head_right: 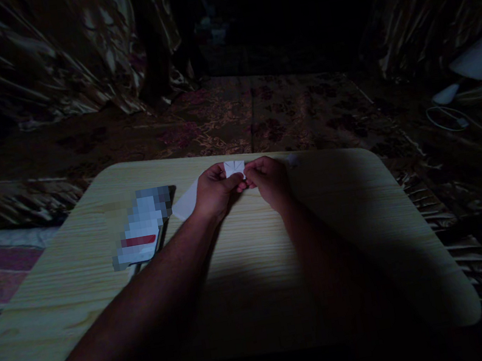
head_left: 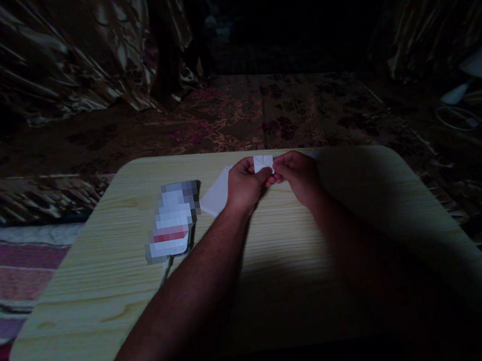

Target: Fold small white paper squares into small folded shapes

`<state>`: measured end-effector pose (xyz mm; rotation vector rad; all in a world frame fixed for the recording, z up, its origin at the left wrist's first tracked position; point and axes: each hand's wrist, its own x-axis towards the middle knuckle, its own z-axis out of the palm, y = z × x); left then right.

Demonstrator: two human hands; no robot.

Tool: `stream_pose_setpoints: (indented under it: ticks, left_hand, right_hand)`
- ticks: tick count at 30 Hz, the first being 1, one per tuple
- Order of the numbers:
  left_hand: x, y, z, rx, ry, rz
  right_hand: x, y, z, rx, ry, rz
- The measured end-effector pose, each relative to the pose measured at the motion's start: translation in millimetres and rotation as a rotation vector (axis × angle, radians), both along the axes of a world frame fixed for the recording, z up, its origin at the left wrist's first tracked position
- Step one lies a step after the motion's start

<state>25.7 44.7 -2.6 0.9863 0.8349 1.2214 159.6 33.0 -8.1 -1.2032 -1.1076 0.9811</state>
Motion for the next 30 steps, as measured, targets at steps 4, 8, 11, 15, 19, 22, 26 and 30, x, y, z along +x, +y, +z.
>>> stream_pose_setpoints:
  ticks: [4,8,11,15,19,22,26,30]
  left_hand:
    - [0.9,0.0,-0.5,0.007,-0.003,0.009]
    - [2.0,-0.2,-1.0,0.010,-0.009,0.046]
    - [2.1,-0.3,-1.0,0.007,0.000,0.065]
    - [2.5,-1.8,0.8,0.003,-0.002,0.071]
    - [3.5,-3.8,2.8,-0.001,0.003,0.067]
    - [3.8,-4.1,2.1,0.000,0.014,0.063]
    - [3.5,-2.5,-1.0,0.007,0.025,0.050]
    - [2.6,-0.8,-3.0,0.007,0.051,0.041]
  right_hand:
    - [-0.9,-0.8,1.1,0.002,0.020,-0.001]
    - [-2.4,-2.1,2.7,-0.003,0.052,-0.011]
    - [-3.2,-2.6,3.0,-0.040,-0.005,-0.023]
    - [-3.0,-3.6,3.5,-0.043,-0.109,-0.034]
    - [-1.2,-5.1,5.0,-0.032,-0.166,-0.036]
    - [0.4,-5.2,4.5,-0.021,-0.174,-0.028]
    - [2.0,-4.8,2.8,-0.011,-0.183,-0.015]
    - [2.0,-5.2,3.9,-0.019,-0.176,-0.021]
